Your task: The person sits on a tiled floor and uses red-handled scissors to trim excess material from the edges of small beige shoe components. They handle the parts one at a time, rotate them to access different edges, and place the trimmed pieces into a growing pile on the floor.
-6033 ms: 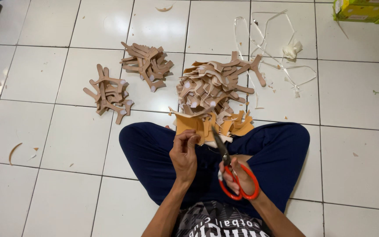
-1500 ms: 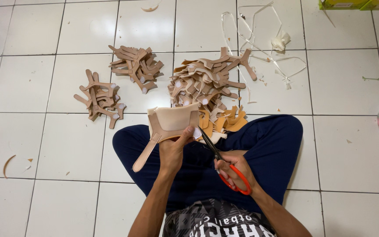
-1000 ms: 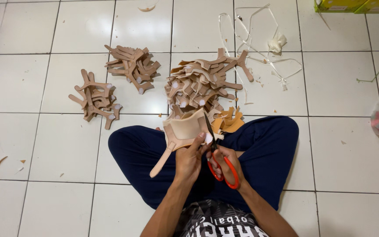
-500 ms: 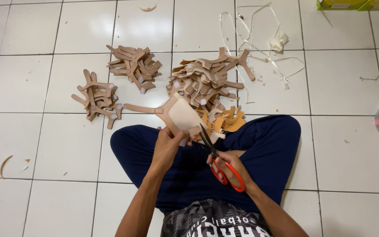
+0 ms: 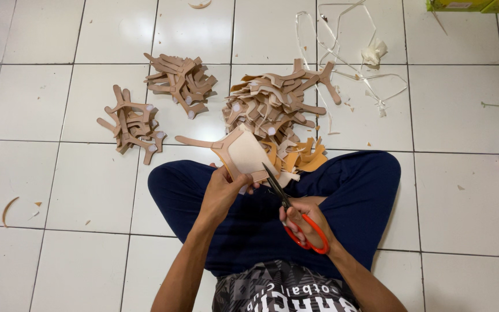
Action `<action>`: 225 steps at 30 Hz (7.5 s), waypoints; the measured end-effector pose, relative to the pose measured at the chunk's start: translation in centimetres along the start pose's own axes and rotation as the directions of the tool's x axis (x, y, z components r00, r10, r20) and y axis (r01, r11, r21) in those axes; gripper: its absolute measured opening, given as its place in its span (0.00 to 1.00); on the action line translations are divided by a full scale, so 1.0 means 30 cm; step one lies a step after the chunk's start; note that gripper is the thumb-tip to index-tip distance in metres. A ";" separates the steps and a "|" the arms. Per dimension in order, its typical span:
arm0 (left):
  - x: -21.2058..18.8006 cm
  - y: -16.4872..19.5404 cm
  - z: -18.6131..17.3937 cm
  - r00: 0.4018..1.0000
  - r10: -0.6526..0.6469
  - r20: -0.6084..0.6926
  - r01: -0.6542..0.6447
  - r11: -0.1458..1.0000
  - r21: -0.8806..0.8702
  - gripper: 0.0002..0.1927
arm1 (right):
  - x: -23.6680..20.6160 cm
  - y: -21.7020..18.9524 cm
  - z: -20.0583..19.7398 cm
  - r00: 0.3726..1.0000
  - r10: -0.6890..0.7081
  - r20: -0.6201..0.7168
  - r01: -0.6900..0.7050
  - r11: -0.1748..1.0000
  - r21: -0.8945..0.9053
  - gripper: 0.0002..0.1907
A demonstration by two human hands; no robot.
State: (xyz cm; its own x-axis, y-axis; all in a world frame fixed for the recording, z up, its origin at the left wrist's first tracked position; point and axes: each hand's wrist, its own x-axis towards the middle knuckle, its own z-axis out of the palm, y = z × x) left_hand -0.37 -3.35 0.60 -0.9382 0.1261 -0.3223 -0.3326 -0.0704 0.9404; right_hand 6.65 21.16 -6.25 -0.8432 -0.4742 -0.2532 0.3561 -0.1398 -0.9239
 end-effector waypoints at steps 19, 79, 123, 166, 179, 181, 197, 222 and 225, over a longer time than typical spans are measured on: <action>-0.008 0.086 -0.035 0.990 0.108 0.092 -0.136 0.909 0.394 0.31 | 0.010 -0.020 0.017 0.999 0.042 0.016 -0.038 0.982 -0.186 0.33; -0.008 -0.069 0.100 0.998 0.026 -0.062 -0.046 0.936 -0.349 0.25 | -0.002 -0.002 0.065 0.994 0.029 -0.105 -0.029 1.000 0.002 0.26; -0.044 -0.142 0.253 0.980 -0.115 -0.160 -0.037 0.690 -0.723 0.13 | 0.061 0.003 0.079 0.973 -0.027 -0.229 0.041 0.998 0.056 0.30; -0.021 0.142 -0.071 0.984 0.062 0.168 -0.131 0.891 0.434 0.27 | -0.015 -0.125 -0.027 1.000 0.005 0.024 0.006 0.887 -0.461 0.31; -0.048 -0.015 -0.016 0.961 0.270 0.056 -0.271 0.963 0.002 0.12 | -0.024 -0.073 0.010 0.999 0.029 0.034 -0.021 0.973 -0.232 0.34; -0.057 -0.029 0.000 0.963 0.264 0.054 -0.259 0.961 -0.093 0.12 | -0.027 -0.074 0.024 0.999 0.006 0.032 0.000 0.984 -0.177 0.33; -0.093 0.068 0.012 0.929 0.365 -0.058 -0.368 0.899 -0.237 0.13 | -0.004 0.009 -0.007 0.985 0.064 -0.159 -0.063 0.998 0.015 0.24; 0.504 -0.141 -0.440 0.811 0.494 -0.312 -0.114 0.657 0.745 0.12 | 0.305 -0.083 -0.248 0.876 0.049 -0.479 0.002 0.994 0.105 0.24; 0.522 -0.110 -0.365 0.781 0.590 -0.204 -0.203 0.550 0.810 0.09 | 0.379 -0.103 -0.394 0.844 0.012 -0.536 0.075 0.987 0.141 0.28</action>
State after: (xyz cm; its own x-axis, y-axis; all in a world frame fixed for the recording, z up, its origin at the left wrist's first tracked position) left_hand -15.01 -11.97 -8.73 -0.9487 -0.1450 0.2810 0.0856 0.7375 0.6698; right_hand -8.80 26.46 -9.66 -0.9233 0.0635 -0.3789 0.3451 -0.2963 -0.8906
